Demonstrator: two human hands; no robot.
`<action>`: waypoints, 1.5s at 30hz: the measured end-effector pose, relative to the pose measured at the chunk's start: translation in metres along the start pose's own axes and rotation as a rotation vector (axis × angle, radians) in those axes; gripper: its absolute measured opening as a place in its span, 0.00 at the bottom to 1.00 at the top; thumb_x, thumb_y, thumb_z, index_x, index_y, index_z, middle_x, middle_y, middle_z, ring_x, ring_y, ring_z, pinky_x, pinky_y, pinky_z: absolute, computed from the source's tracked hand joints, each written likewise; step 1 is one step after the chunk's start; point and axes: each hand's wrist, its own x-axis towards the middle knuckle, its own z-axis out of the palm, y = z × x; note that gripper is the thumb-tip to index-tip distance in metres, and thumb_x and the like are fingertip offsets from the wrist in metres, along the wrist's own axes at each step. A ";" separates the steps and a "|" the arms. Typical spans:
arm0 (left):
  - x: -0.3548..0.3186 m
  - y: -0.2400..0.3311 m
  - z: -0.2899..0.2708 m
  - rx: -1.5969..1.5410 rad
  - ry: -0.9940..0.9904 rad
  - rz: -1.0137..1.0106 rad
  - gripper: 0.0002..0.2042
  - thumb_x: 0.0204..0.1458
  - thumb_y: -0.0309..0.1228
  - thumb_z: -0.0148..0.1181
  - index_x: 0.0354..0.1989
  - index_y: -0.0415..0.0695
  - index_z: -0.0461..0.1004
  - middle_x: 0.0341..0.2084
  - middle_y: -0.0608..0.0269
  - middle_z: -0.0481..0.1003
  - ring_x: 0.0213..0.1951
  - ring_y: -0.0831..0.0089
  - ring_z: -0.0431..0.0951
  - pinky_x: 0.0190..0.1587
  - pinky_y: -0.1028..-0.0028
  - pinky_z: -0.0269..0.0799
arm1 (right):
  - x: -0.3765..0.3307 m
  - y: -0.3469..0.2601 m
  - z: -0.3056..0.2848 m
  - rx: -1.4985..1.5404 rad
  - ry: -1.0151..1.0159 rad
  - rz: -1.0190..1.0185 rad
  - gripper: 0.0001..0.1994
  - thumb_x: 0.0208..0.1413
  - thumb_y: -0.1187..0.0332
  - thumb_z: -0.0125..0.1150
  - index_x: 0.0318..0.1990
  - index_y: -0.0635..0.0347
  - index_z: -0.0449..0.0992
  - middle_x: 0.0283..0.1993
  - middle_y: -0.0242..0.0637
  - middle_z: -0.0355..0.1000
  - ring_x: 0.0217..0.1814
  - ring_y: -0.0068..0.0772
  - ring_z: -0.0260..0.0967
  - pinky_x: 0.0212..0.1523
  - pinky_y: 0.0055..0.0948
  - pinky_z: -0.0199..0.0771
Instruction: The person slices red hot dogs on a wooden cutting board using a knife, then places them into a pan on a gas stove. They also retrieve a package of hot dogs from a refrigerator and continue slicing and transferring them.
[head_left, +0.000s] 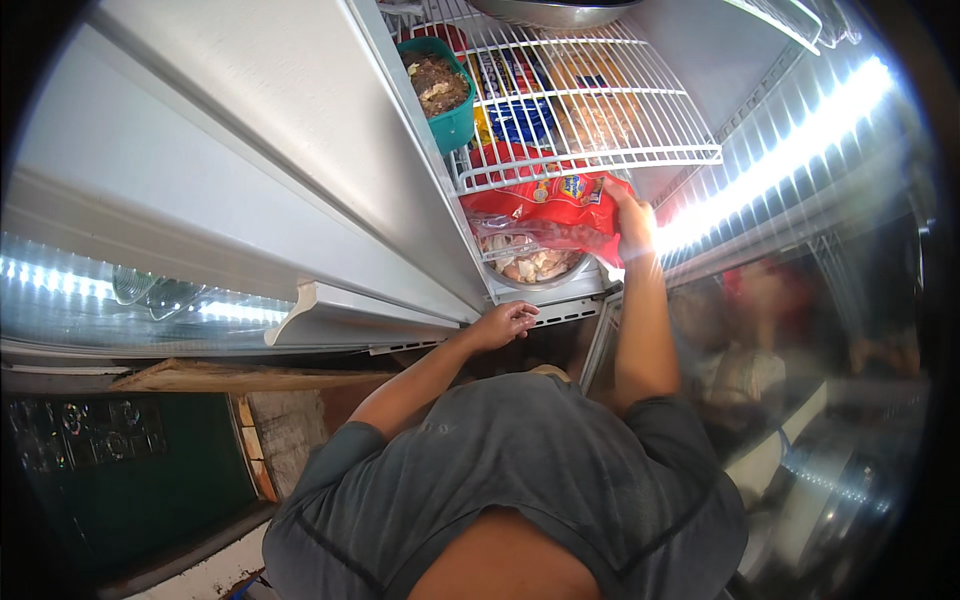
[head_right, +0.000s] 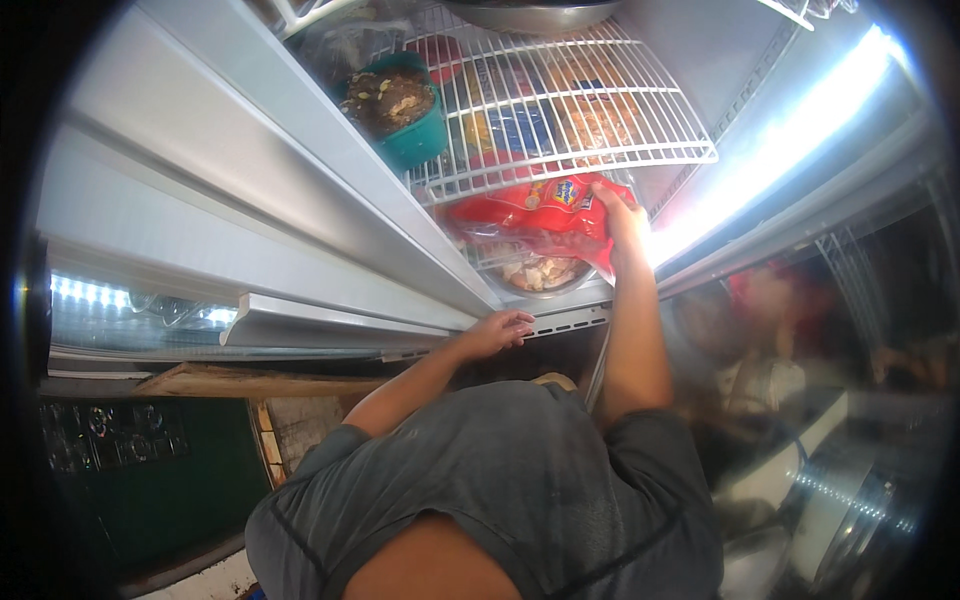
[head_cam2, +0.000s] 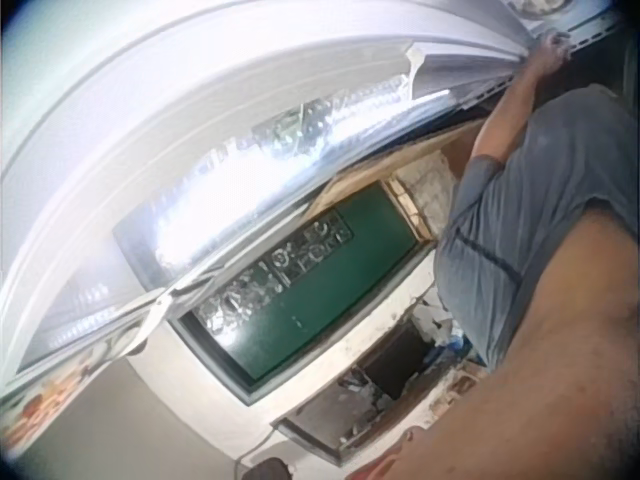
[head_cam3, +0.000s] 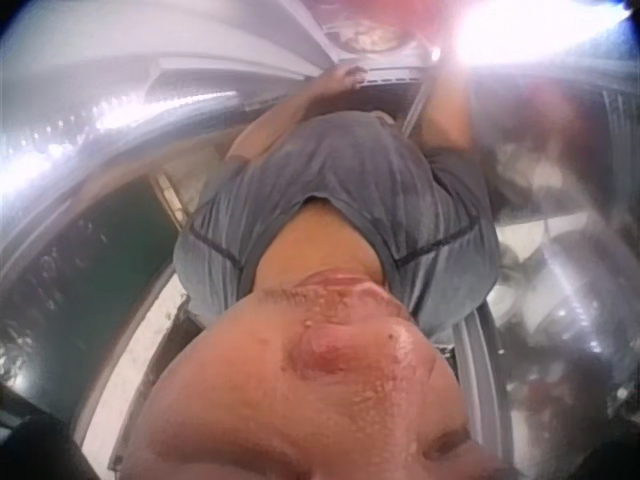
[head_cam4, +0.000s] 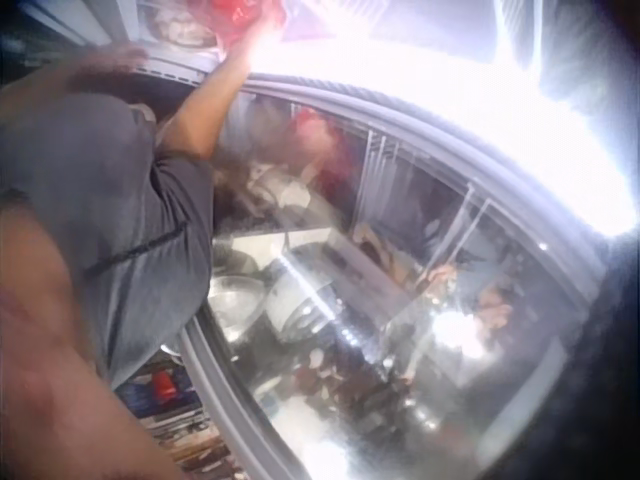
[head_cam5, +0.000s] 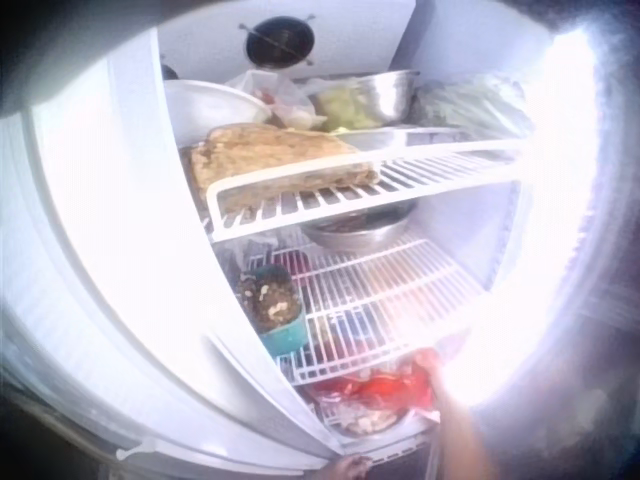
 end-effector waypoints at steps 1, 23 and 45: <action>0.002 0.002 0.001 -0.007 0.014 0.020 0.16 0.66 0.35 0.56 0.58 0.40 0.70 0.43 0.63 0.78 0.41 0.77 0.77 0.44 0.72 0.75 | 0.003 -0.004 0.004 -0.021 -0.012 0.017 0.14 0.54 0.65 0.68 0.44 0.66 0.80 0.38 0.43 0.79 0.37 0.37 0.78 0.37 0.36 0.80; -0.052 -0.029 -0.017 0.152 -0.019 0.031 0.21 0.64 0.39 0.57 0.60 0.39 0.69 0.44 0.60 0.78 0.40 0.76 0.76 0.45 0.72 0.73 | -0.222 -0.073 0.010 -0.136 -0.111 -0.496 0.05 0.48 0.79 0.59 0.32 0.67 0.78 0.30 0.31 0.74 0.31 0.23 0.69 0.36 0.24 0.68; -0.100 -0.035 0.050 -0.042 -0.141 0.451 0.30 0.72 0.48 0.27 0.49 0.37 0.74 0.41 0.55 0.79 0.47 0.63 0.76 0.58 0.65 0.65 | -0.488 0.317 0.021 -0.743 -0.196 -0.004 0.07 0.44 0.71 0.62 0.29 0.66 0.77 0.28 0.54 0.74 0.33 0.47 0.75 0.38 0.43 0.72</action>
